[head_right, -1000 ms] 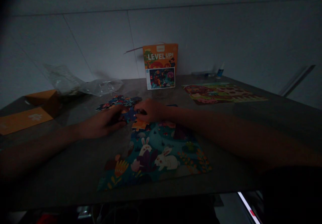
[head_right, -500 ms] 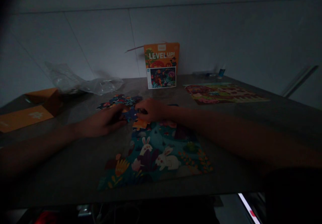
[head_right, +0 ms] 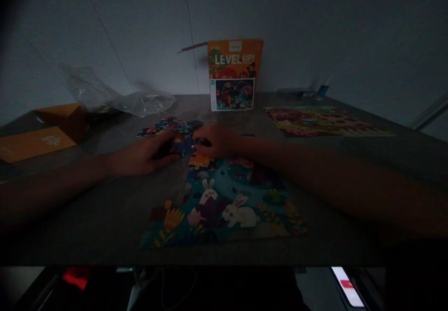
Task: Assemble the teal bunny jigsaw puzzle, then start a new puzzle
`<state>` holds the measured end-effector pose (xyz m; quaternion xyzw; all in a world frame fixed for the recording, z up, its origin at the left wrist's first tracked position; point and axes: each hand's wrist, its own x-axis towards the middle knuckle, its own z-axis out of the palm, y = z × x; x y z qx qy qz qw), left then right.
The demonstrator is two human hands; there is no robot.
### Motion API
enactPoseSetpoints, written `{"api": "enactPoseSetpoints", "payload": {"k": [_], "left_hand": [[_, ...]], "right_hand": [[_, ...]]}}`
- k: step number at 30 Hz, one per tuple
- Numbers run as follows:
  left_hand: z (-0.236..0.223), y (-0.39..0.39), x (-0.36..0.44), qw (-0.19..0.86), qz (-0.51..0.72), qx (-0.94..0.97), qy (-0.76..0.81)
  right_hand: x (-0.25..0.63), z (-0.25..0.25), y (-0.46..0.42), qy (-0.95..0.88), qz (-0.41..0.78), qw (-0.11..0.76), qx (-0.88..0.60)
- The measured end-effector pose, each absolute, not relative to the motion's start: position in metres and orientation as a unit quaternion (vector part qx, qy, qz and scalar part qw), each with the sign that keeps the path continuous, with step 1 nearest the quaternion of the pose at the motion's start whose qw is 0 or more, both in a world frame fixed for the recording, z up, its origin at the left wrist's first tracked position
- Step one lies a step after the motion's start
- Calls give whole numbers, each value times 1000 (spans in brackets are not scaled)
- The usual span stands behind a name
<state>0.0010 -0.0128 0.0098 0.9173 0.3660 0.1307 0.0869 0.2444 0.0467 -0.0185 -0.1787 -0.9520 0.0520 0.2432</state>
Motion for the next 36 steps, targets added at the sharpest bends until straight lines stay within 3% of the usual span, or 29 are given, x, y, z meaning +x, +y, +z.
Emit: {"api": "enactPoseSetpoints", "payload": {"k": [36], "left_hand": [[9,-13,0,92,142,926,338]], "right_hand": [[244,-17,45,-952,51,247,-174]]}}
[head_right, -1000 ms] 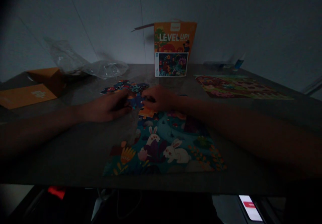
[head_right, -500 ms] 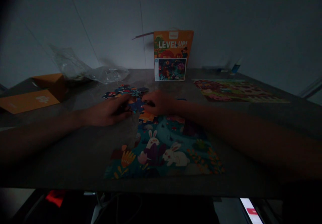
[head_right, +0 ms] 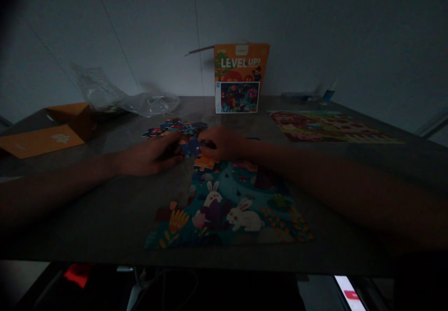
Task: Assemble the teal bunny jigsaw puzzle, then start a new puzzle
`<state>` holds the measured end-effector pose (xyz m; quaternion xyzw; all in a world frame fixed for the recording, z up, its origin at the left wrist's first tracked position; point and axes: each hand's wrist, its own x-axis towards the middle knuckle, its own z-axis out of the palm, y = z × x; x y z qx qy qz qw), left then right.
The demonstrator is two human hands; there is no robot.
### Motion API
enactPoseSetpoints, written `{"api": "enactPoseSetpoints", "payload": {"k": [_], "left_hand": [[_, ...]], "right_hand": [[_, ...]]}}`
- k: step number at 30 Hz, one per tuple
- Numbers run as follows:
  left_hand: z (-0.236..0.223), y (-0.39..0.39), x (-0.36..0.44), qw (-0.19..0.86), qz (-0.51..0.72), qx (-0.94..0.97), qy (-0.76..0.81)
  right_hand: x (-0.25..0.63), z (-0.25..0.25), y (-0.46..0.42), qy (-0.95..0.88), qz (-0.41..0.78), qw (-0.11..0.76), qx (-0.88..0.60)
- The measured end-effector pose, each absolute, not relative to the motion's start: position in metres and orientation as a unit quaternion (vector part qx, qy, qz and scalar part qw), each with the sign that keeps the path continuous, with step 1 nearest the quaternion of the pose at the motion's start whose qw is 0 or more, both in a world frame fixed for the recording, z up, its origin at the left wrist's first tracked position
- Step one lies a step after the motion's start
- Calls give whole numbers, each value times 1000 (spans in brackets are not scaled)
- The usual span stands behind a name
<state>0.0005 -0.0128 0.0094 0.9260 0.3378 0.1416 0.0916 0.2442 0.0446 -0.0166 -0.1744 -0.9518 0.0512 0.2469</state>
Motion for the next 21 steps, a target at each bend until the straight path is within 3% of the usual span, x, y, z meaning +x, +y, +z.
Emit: {"api": "enactPoseSetpoints", "payload": {"k": [21], "left_hand": [[9,-12,0,89,134,926,342]], "right_hand": [[244,-16,43,-951,59,231,-198]]}}
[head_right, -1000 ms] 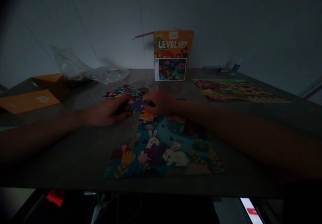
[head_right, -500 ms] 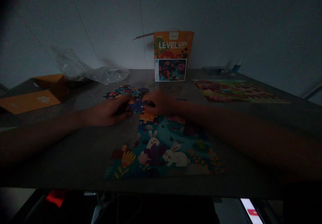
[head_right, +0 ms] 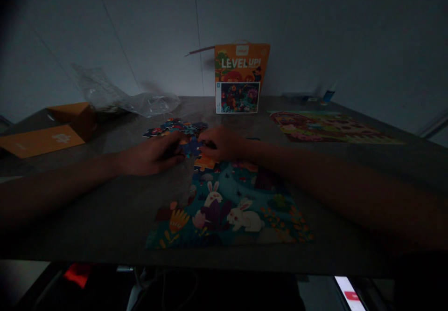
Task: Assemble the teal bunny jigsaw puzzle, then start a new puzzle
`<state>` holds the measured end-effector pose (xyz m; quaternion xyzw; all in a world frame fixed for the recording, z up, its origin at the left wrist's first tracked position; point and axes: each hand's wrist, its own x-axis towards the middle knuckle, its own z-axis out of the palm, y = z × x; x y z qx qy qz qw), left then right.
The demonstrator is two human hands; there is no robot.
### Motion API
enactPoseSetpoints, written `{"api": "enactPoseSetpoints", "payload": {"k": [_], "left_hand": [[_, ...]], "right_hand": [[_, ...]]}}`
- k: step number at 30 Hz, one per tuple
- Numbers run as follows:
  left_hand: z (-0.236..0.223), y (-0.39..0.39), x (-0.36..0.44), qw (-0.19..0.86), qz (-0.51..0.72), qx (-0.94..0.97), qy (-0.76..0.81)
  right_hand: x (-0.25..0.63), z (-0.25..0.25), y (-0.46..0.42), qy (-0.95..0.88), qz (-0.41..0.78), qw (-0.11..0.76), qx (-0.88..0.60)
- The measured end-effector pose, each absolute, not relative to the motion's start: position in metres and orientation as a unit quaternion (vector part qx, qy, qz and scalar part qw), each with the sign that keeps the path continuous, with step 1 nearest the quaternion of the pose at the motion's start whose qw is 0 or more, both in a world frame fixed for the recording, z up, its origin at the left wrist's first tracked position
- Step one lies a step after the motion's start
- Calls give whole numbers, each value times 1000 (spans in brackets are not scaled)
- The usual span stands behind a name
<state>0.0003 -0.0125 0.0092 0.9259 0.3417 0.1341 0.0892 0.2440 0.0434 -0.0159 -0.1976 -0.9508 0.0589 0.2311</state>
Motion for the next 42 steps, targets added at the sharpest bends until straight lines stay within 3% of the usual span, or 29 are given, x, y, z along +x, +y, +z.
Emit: {"api": "enactPoseSetpoints", "payload": {"k": [42], "left_hand": [[8,-12,0,81,137,929,334]], "right_hand": [[245,-16,44,-950,62,232,-198]]}}
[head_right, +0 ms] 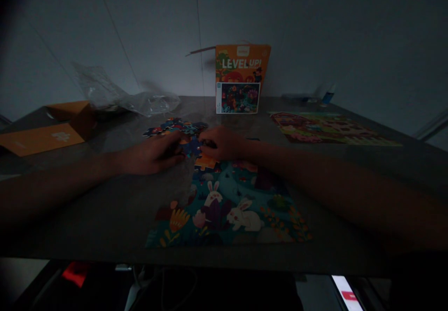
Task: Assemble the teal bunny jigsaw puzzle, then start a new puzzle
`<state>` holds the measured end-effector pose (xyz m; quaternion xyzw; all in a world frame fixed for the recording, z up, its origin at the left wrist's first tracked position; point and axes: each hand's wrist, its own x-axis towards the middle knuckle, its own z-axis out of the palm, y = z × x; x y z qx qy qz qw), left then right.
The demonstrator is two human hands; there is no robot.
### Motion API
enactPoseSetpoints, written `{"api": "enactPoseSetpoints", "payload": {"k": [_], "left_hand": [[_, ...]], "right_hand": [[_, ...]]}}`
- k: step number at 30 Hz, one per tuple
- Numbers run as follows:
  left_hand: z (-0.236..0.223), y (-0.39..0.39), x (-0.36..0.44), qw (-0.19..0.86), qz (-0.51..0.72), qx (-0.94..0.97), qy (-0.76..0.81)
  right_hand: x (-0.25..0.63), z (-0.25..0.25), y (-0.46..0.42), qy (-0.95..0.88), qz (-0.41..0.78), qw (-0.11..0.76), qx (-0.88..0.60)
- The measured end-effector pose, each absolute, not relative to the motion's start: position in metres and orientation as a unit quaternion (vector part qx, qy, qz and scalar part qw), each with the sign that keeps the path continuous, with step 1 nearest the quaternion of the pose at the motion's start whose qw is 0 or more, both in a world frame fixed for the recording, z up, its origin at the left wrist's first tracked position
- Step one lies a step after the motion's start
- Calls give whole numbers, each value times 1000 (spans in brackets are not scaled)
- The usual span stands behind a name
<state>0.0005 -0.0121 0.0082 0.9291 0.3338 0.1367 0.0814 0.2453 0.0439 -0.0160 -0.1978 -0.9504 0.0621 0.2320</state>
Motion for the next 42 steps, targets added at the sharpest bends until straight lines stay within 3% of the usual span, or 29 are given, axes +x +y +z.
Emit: {"api": "enactPoseSetpoints", "payload": {"k": [42], "left_hand": [[9,-12,0,71,130,928,341]], "right_hand": [[245,-18,46,-952,33,249,-175]]}}
